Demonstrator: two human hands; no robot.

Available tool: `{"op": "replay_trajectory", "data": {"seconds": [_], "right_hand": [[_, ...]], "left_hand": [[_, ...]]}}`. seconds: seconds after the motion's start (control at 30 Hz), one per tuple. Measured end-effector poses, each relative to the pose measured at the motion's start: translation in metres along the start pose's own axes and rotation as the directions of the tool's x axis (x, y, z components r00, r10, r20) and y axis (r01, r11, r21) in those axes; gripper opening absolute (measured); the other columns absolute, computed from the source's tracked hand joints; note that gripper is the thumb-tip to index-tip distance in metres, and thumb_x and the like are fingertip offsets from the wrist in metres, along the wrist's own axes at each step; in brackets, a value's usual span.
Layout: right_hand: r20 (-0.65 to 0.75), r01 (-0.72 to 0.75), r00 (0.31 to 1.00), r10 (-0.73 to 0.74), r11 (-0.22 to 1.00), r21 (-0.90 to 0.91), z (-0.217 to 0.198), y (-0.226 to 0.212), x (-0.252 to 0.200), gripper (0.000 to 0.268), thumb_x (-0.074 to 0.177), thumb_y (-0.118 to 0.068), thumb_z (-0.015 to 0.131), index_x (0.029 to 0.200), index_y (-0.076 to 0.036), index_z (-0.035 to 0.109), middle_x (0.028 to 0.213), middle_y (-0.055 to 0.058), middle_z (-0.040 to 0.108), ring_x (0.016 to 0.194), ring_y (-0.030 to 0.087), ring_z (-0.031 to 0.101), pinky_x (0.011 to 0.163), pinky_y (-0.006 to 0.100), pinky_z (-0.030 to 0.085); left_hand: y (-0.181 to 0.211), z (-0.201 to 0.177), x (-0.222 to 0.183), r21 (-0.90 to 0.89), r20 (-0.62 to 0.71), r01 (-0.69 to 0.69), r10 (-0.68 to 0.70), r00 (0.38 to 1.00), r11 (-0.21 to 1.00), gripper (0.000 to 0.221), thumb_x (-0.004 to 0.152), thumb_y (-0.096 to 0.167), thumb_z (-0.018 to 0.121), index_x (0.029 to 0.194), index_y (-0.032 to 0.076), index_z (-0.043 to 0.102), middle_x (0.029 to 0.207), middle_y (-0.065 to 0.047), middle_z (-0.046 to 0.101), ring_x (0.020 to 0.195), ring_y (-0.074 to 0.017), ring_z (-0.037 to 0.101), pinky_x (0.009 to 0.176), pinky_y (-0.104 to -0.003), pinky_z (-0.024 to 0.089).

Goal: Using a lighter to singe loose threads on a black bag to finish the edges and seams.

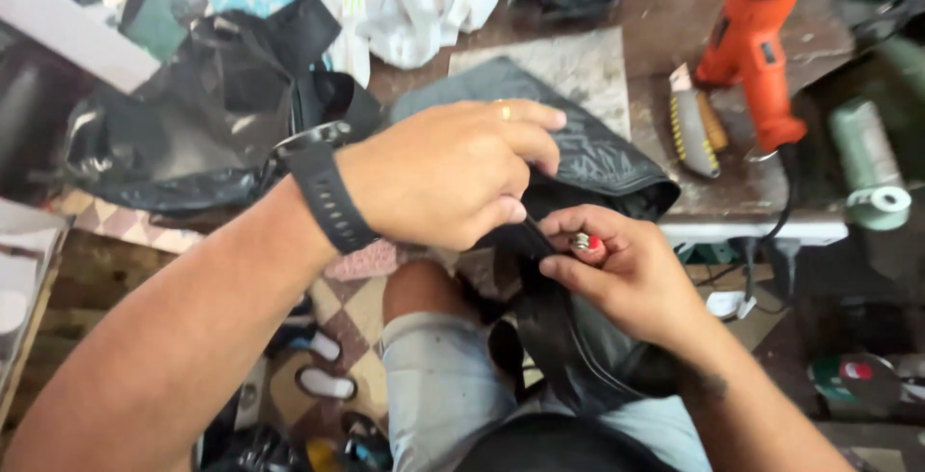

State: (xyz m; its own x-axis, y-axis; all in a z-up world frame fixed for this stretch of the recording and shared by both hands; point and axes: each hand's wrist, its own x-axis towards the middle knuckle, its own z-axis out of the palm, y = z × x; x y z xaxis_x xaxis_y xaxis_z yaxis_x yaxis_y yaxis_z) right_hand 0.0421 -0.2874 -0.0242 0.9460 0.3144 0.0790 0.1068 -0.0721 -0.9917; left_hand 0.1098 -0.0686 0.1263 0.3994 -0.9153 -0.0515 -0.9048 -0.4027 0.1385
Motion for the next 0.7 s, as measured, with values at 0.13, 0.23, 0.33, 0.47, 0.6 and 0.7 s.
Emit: {"op": "replay_trajectory", "data": {"seconds": [0.13, 0.23, 0.33, 0.47, 0.6, 0.7], "right_hand": [[0.295, -0.006, 0.951, -0.096, 0.945, 0.327, -0.035, -0.013, 0.017, 0.036, 0.082, 0.007, 0.086, 0.116, -0.003, 0.076, 0.074, -0.005, 0.052, 0.074, 0.005, 0.049, 0.071, 0.019, 0.045], [0.413, 0.017, 0.894, -0.174, 0.934, 0.357, -0.045, -0.024, 0.031, 0.035, 0.084, 0.007, 0.084, 0.115, -0.004, 0.072, 0.079, 0.001, 0.065, 0.073, 0.009, 0.059, 0.070, 0.024, 0.054], [0.410, -0.010, 0.910, -0.061, 0.986, 0.169, -0.052, -0.028, 0.037, 0.031, 0.087, 0.003, 0.084, 0.114, -0.007, 0.073, 0.073, -0.010, 0.045, 0.063, 0.001, 0.038, 0.058, 0.018, 0.034], [0.227, -0.038, 0.972, 0.067, 0.990, -0.133, -0.065, -0.082, -0.003, 0.039, 0.093, -0.006, 0.069, 0.130, -0.015, 0.064, 0.078, -0.003, 0.049, 0.068, 0.010, 0.044, 0.060, 0.027, 0.039], [-0.282, 0.017, 0.959, -0.038, 0.997, -0.079, -0.041, -0.090, -0.063, 0.056, 0.098, -0.013, 0.058, 0.153, -0.009, 0.048, 0.107, 0.012, 0.074, 0.085, 0.021, 0.081, 0.080, 0.031, 0.064], [-0.336, 0.067, 0.938, -0.081, 0.996, -0.052, -0.009, -0.056, -0.084, 0.058, 0.096, -0.017, 0.061, 0.152, -0.013, 0.048, 0.094, 0.009, 0.078, 0.062, 0.018, 0.076, 0.059, 0.029, 0.063]], "left_hand": [[0.020, -0.037, 0.000, -0.310, -0.083, -0.113, 0.091, 0.992, 0.944, 0.033, 0.096, 0.013, 0.061, 0.064, 0.005, 0.068, 0.129, -0.013, 0.072, 0.146, -0.0388, 0.051, 0.114, -0.050, 0.045], [0.034, -0.044, 0.001, -0.424, -0.142, -0.125, 0.071, 0.987, 0.897, 0.033, 0.103, 0.015, 0.053, 0.070, 0.009, 0.054, 0.074, 0.001, 0.056, 0.075, -0.0182, 0.059, 0.071, -0.036, 0.051], [0.016, -0.014, -0.001, -0.337, -0.120, 0.094, -0.142, 0.983, 0.937, 0.038, 0.100, 0.025, 0.058, 0.066, 0.017, 0.042, 0.056, 0.004, 0.038, 0.052, -0.0128, 0.035, 0.054, -0.034, 0.031], [-0.003, 0.020, -0.001, -0.354, -0.062, 0.276, -0.317, 0.947, 0.894, 0.042, 0.101, 0.036, 0.062, 0.066, 0.018, 0.047, 0.060, 0.004, 0.045, 0.055, -0.0147, 0.042, 0.058, -0.036, 0.033], [-0.006, 0.031, 0.003, -0.476, 0.015, 0.331, -0.368, 0.930, 0.815, 0.036, 0.095, 0.045, 0.073, 0.075, 0.016, 0.065, 0.064, 0.006, 0.053, 0.059, -0.0095, 0.046, 0.059, -0.032, 0.036], [-0.003, 0.028, 0.010, -0.569, 0.011, 0.331, -0.396, 0.918, 0.753, 0.031, 0.098, 0.035, 0.071, 0.072, 0.018, 0.066, 0.068, 0.008, 0.062, 0.063, -0.0077, 0.053, 0.064, -0.029, 0.040]]}}
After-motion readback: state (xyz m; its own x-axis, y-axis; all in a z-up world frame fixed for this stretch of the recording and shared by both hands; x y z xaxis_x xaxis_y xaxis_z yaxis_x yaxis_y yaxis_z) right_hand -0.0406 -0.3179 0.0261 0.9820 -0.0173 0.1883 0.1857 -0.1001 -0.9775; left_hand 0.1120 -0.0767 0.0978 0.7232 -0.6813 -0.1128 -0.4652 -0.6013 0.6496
